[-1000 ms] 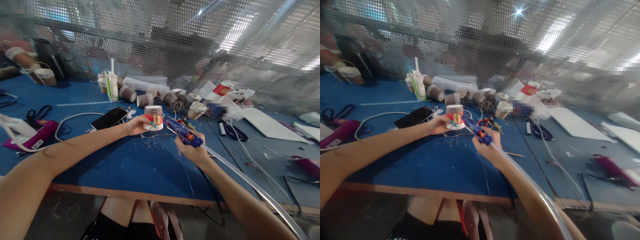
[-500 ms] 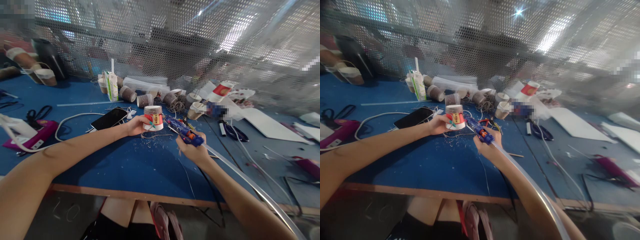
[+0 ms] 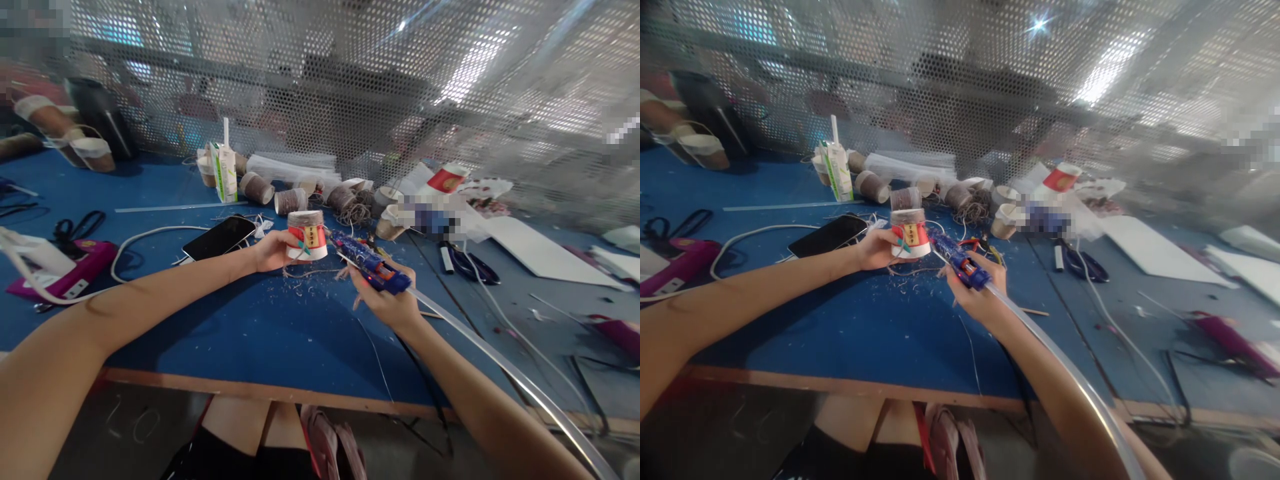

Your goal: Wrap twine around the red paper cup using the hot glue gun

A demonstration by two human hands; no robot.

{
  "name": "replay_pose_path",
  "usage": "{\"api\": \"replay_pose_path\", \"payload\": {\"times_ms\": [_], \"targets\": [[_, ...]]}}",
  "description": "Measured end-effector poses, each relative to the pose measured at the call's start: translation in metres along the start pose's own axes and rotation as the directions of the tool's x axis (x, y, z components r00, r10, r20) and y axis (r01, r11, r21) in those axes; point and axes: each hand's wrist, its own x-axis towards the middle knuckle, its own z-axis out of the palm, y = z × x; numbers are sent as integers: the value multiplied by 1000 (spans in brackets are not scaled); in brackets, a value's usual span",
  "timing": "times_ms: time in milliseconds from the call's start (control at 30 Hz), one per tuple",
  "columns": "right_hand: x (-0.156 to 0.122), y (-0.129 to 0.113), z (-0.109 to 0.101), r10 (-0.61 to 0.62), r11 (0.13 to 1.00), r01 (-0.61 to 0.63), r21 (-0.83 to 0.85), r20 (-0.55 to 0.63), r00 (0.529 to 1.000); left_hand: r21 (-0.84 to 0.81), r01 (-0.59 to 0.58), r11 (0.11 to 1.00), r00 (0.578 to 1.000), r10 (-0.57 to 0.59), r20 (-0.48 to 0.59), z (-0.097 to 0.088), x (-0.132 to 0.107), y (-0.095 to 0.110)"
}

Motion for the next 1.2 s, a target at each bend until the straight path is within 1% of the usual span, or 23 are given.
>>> {"api": "replay_pose_path", "payload": {"times_ms": [100,267,433,533,700,900,1033,1200], "targets": [[-1,1,0,17,1000,-17,-7,-28,999,-6,1,1000,1000,-1,10,-1,0,0],[-2,-1,-1,44,999,-45,-30,-51,998,8,1,1000,1000,-1,-6,1,0,0],[0,-5,-3,54,998,-54,-20,-4,999,22,-14,1000,1000,14,14,-1,0,-1],[0,-5,-4,61,997,-61,-44,-3,998,22,-6,1000,1000,6,28,-3,0,-1],[-1,-1,-3,69,997,-69,-40,4,998,24,1,1000,998,-3,57,0,-1,0],[-3,7,0,95,995,-95,-29,-12,995,39,25,999,999,-26,31,1,-2,2],[-3,9,0,117,993,-117,-21,-10,993,59,42,997,998,-45,41,0,-3,2],[-3,13,2,101,992,-104,-68,-45,994,72,60,996,996,-64,56,1,-3,4]]}}
